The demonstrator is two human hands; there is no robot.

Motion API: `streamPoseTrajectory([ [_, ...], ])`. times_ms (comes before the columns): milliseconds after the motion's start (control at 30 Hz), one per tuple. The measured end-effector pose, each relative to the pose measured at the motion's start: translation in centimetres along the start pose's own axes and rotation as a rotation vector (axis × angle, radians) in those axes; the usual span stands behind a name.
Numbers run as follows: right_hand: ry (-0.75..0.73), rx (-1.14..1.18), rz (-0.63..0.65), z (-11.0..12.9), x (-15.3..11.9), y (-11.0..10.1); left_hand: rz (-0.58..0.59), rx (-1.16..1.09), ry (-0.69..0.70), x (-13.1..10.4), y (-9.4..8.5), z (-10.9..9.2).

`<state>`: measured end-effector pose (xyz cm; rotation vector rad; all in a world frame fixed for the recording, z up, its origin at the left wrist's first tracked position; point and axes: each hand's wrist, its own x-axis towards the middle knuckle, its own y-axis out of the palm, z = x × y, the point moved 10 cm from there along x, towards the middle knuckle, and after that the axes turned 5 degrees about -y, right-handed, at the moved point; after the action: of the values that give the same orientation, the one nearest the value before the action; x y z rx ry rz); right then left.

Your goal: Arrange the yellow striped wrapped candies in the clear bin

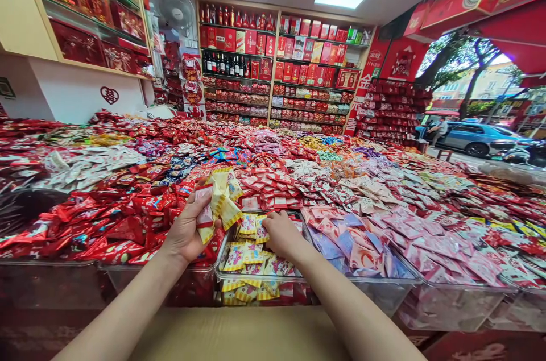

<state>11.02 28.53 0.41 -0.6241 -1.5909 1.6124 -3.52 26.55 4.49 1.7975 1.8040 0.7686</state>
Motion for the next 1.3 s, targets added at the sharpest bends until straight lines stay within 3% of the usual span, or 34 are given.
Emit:
streamPoseTrajectory([
  [100,0.023,0.003,-0.067,-0.4,0.2,-0.2,0.043,0.023,-0.013,-0.2,0.3,0.1],
  [200,0.033,0.179,-0.179,-0.8,0.5,-1.8,0.128,0.058,-0.033,-0.5,0.9,0.4],
  [333,0.132,0.861,-0.413,-1.8,0.2,-5.3,0.224,0.119,-0.102,-1.1,2.1,1.5],
  [433,0.120,1.345,-0.432,-1.0,0.1,-6.1,0.284,0.176,-0.163,-1.7,3.1,2.6],
  [500,0.093,1.462,-0.422,-0.3,0.0,-6.4,0.308,0.198,-0.195,-2.1,3.5,3.2],
  [667,0.166,1.420,-0.552,-1.6,-0.7,-6.8,0.259,0.164,-0.167,-1.7,3.0,3.0],
  [900,0.449,1.398,-0.715,-5.8,-2.0,-5.2,0.100,0.015,-0.109,-0.3,1.3,2.0],
  [1033,0.563,1.220,-0.642,-7.1,-2.2,-3.5,0.074,-0.047,-0.171,-0.5,1.3,2.2],
  [1300,0.589,1.336,-0.439,-6.6,-1.1,0.6,0.020,-0.073,-0.197,-0.6,0.4,2.4],
])
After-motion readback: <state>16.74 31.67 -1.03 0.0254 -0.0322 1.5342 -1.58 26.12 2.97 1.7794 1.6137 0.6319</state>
